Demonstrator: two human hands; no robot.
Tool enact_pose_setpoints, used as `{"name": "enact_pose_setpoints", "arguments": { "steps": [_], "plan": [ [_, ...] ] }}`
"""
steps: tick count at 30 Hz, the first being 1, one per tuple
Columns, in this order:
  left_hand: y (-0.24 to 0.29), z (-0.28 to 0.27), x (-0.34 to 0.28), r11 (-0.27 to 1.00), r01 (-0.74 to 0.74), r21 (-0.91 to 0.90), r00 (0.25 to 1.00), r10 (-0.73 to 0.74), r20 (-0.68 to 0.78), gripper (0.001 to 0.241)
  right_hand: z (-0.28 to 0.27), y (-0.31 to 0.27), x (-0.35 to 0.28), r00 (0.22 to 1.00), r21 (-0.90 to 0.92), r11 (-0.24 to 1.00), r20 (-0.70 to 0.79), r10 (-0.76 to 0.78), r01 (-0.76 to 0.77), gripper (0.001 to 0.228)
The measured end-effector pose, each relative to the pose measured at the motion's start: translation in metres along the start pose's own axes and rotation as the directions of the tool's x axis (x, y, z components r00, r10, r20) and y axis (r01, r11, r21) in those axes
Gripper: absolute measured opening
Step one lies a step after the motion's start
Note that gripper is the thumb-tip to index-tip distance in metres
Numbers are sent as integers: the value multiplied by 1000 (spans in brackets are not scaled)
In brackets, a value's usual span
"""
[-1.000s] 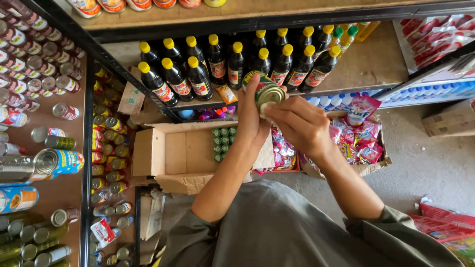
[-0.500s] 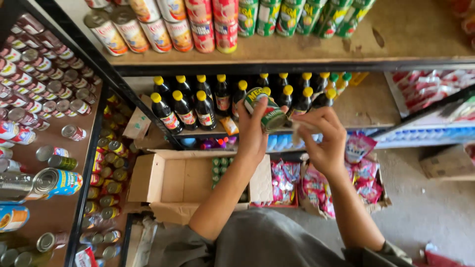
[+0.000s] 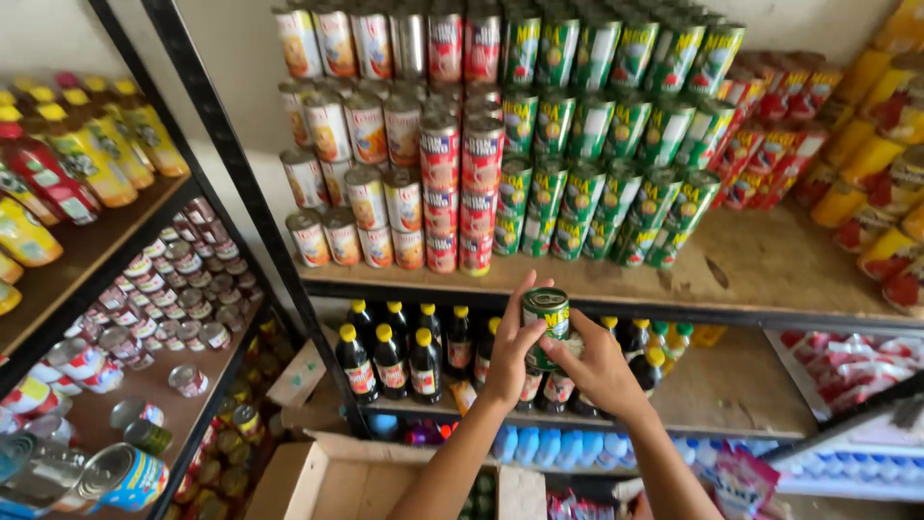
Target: Wipe individual canned goods with a cloth and place them on the store shelf for restocking.
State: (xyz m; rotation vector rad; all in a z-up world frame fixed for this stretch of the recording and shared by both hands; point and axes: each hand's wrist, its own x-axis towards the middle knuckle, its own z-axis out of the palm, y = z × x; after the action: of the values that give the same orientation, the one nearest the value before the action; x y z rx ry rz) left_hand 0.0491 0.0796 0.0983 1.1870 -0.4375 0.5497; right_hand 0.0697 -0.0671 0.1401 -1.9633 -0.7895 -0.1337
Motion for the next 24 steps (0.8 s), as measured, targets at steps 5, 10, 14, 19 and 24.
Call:
{"name": "enact_pose_setpoints", "arguments": {
  "steps": [5, 10, 14, 19, 24],
  "plan": [
    [12, 0, 39, 995, -80, -58, 997, 78, -27, 65, -13, 12, 35, 996, -12, 999, -81, -43, 42, 36],
    [-23, -38, 69, 745, -372, 554, 908, 415, 51, 44, -42, 84, 95, 967, -99, 994, -244, -78, 55, 45],
    [-64, -59, 87, 229, -457, 860, 804, 520, 288, 32, -68, 27, 135, 946, -223, 969, -278, -165, 103, 50],
    [-83, -57, 90, -96, -422, 901, 739, 539, 404, 29, -86, -33, 196, 951, -359, 932, -265, -159, 55, 49],
    [-113, -73, 93, -291, -419, 860, 672, 537, 510, 33, -96, -64, 258, 940, -376, 926, -313, -135, 8, 52]
  ]
}}
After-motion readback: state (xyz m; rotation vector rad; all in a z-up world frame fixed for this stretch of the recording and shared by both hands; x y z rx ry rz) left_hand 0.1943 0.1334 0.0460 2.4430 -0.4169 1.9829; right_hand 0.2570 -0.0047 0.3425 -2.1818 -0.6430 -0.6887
